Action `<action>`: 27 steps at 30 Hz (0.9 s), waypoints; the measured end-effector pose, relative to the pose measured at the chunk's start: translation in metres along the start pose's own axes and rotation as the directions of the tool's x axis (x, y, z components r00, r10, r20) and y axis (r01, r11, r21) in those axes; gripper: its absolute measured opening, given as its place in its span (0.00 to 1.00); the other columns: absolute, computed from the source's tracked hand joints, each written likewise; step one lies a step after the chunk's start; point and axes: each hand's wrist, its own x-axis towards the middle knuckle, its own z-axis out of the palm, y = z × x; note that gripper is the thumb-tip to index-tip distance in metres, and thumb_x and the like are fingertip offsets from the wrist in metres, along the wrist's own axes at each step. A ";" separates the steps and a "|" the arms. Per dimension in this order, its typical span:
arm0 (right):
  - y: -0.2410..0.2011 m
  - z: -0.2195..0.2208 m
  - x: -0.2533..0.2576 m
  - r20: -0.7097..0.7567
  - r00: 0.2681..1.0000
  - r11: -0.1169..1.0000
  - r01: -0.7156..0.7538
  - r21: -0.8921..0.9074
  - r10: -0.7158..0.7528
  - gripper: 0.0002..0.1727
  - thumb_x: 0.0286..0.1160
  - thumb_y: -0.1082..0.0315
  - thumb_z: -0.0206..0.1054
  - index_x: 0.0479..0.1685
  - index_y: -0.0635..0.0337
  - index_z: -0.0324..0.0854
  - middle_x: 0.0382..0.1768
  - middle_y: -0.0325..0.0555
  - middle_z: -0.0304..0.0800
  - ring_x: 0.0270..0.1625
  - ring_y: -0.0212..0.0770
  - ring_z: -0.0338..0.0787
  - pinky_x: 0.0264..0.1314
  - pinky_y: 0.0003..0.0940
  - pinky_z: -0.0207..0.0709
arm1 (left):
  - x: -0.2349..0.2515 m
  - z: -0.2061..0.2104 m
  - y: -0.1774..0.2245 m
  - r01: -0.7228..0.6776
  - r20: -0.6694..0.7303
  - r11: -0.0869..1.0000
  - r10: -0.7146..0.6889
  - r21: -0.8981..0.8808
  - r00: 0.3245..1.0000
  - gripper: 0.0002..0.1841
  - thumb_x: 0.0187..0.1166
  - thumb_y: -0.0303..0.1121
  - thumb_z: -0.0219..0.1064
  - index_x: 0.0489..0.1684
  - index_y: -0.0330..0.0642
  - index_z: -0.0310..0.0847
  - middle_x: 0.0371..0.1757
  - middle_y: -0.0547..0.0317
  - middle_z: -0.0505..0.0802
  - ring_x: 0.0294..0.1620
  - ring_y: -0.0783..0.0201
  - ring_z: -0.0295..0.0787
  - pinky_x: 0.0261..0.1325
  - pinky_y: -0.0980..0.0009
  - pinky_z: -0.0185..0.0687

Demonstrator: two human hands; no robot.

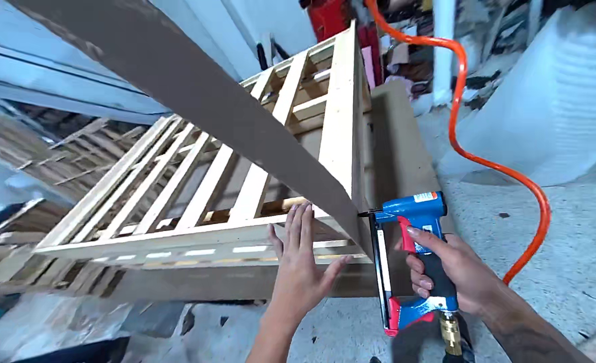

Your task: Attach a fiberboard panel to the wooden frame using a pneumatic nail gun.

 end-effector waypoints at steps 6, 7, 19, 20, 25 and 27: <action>0.010 0.003 -0.021 -0.201 0.969 0.971 0.096 -0.217 -0.141 0.27 0.85 0.40 0.61 0.56 0.57 0.83 0.18 0.43 0.75 0.13 0.36 0.78 0.19 0.36 0.84 | -0.002 0.031 0.026 0.042 -0.184 0.999 -0.044 -0.014 0.982 0.75 0.46 0.84 0.69 0.94 0.36 0.46 0.94 0.41 0.57 0.96 0.41 0.40 0.88 0.24 0.22; 0.023 -0.004 -0.026 -0.279 0.945 0.958 0.096 -0.270 -0.173 0.26 0.84 0.42 0.63 0.56 0.57 0.84 0.18 0.45 0.77 0.14 0.39 0.79 0.19 0.37 0.84 | 0.005 0.038 0.030 0.025 -0.210 1.000 -0.023 0.008 0.978 0.74 0.47 0.82 0.72 0.93 0.34 0.46 0.92 0.37 0.58 0.95 0.38 0.42 0.87 0.24 0.24; 0.240 -0.016 0.062 -0.608 0.770 0.862 0.428 0.271 -0.191 0.25 0.77 0.44 0.70 0.36 0.62 0.85 0.18 0.49 0.82 0.16 0.45 0.82 0.22 0.42 0.83 | 0.041 0.039 0.019 -0.082 -0.043 0.989 0.088 0.126 0.995 0.51 0.55 0.68 0.78 0.69 0.30 0.77 0.66 0.33 0.87 0.75 0.38 0.79 0.83 0.33 0.56; 0.248 -0.012 0.066 -0.621 0.757 0.851 0.451 0.269 -0.205 0.25 0.77 0.44 0.70 0.36 0.62 0.85 0.18 0.49 0.82 0.16 0.45 0.82 0.22 0.43 0.84 | 0.042 0.041 0.016 -0.088 -0.059 0.986 0.097 0.140 0.994 0.52 0.53 0.68 0.80 0.69 0.29 0.76 0.67 0.31 0.86 0.75 0.37 0.78 0.84 0.34 0.56; 0.274 -0.003 0.070 -0.744 0.648 0.848 0.477 0.233 -0.161 0.24 0.78 0.44 0.69 0.36 0.60 0.87 0.18 0.51 0.84 0.17 0.48 0.85 0.24 0.45 0.86 | 0.035 0.051 0.006 -0.075 -0.103 0.972 0.100 0.221 0.990 0.64 0.58 0.72 0.73 0.82 0.19 0.58 0.80 0.15 0.69 0.85 0.23 0.58 0.88 0.31 0.38; 0.275 -0.007 0.055 -0.781 0.608 0.848 0.481 0.223 -0.140 0.25 0.79 0.42 0.68 0.39 0.59 0.87 0.19 0.50 0.85 0.17 0.47 0.85 0.23 0.44 0.86 | 0.008 0.051 -0.006 -0.281 -0.203 0.960 0.279 0.022 0.939 0.58 0.68 0.54 0.79 0.86 0.20 0.45 0.85 0.19 0.61 0.89 0.35 0.56 0.93 0.45 0.47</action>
